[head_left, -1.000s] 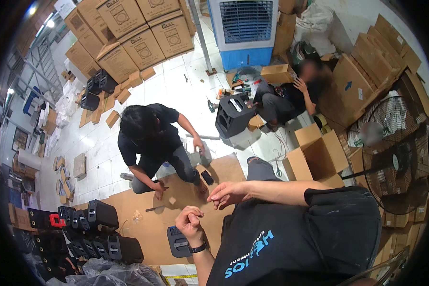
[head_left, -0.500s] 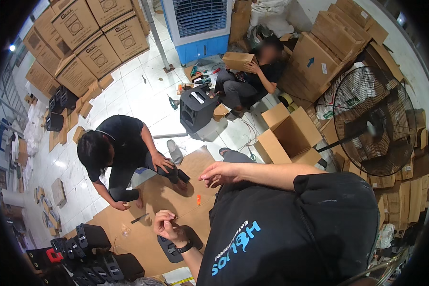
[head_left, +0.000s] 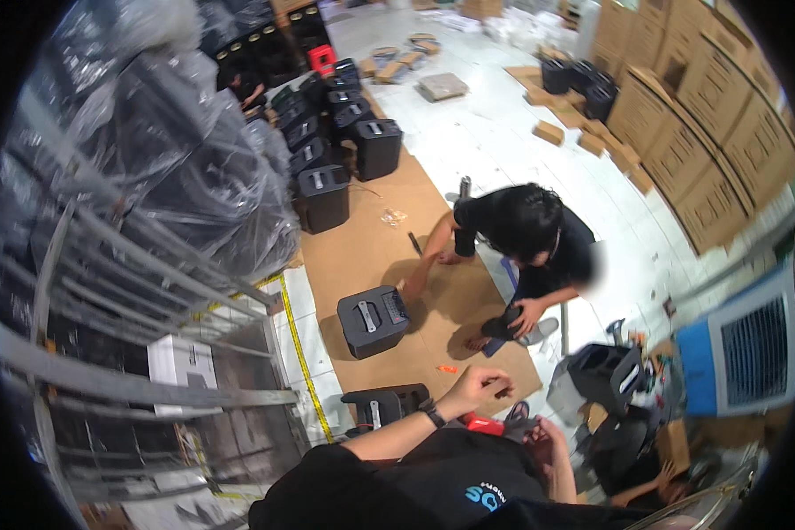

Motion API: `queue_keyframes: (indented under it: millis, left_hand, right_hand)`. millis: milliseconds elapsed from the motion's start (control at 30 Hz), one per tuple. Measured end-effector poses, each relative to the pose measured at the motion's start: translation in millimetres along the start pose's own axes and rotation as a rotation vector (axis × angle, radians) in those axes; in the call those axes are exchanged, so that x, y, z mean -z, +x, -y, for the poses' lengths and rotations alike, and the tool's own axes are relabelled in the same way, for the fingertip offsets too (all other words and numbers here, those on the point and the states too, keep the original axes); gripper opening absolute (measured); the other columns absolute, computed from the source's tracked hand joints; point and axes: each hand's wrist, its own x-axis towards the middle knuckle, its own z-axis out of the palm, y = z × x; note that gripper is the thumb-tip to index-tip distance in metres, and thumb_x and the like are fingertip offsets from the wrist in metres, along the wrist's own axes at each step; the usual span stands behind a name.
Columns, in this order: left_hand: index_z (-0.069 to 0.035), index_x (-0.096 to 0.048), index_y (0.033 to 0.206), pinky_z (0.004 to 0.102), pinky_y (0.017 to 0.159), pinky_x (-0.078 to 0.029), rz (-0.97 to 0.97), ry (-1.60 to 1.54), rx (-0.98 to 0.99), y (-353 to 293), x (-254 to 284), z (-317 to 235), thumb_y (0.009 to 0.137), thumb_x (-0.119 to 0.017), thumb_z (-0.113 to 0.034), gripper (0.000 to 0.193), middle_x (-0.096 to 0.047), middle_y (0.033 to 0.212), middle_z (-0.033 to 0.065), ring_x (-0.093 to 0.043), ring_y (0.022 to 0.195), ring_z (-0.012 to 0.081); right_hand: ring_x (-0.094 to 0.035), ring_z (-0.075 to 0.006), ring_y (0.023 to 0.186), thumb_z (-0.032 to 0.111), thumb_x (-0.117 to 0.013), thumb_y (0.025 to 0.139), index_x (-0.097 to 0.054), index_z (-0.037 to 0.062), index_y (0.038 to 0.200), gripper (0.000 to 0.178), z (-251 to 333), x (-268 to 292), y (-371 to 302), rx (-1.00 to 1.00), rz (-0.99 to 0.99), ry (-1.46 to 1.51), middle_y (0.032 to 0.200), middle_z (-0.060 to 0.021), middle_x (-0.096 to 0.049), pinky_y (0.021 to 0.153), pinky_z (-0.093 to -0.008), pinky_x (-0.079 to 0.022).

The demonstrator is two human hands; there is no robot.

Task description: The person sits on the floor and assembles a portable speaker by connecting internal wires and inserting a circuit board into the speaker casing. They handle wires, a circuit board, and the speaker casing while another person works nearby.

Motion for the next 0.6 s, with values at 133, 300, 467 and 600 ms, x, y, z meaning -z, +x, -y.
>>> queue_keyframes:
  millis: [133, 300, 467, 600]
  left_hand:
    - [0.001, -0.076, 0.104, 0.0245, 0.065, -0.053, -0.265, 0.059, 0.075, -48.2, -5.9, 1.7, 0.098, -0.069, -0.012, 0.016, -0.074, 0.086, 0.0046, -0.064, 0.071, 0.0082]
    - [0.0, -0.074, 0.091, 0.0238, 0.064, -0.054, -0.496, 0.039, -0.041, -77.5, -22.2, 29.9, 0.086, -0.078, 0.004, 0.007, -0.073, 0.091, 0.0071, -0.069, 0.076, 0.0112]
    - [0.0, -0.071, 0.092, 0.0254, 0.078, -0.055, -0.455, 0.197, 0.073, -62.9, -95.1, 31.7, 0.081, -0.084, 0.001, 0.017, -0.069, 0.107, 0.0057, -0.067, 0.09, 0.0118]
    - [-0.006, -0.076, 0.111, 0.0297, 0.079, -0.052, -0.279, 0.572, -0.076, -40.4, -153.6, 20.0, 0.078, -0.086, -0.007, 0.035, -0.069, 0.104, 0.0056, -0.065, 0.09, 0.0163]
  right_hand:
    - [-0.066, -0.0168, 0.084, 0.02, -0.069, 0.096, -0.069, 0.0004, 0.112, 0.026, 17.3, 5.9, 27.8, -0.174, 0.113, -0.21, 0.089, -0.0062, -0.069, 0.083, -0.0381, -0.056]
    - [-0.069, -0.0186, 0.087, 0.015, -0.073, 0.094, -0.07, -0.0013, 0.114, 0.026, 51.5, 8.5, 61.0, -0.245, 0.31, -0.418, 0.093, -0.0088, -0.072, 0.083, -0.0344, -0.057]
    - [-0.072, -0.0226, 0.092, 0.012, -0.074, 0.094, -0.069, -0.0006, 0.114, 0.024, 90.2, 18.4, 60.5, -0.465, 0.508, -0.455, 0.101, -0.0127, -0.074, 0.085, -0.0342, -0.059]
    - [-0.071, -0.025, 0.102, 0.01, -0.071, 0.096, -0.069, 0.0025, 0.112, 0.018, 107.7, 30.0, 53.2, -0.685, 0.779, -0.295, 0.108, -0.0144, -0.073, 0.092, -0.0358, -0.058]
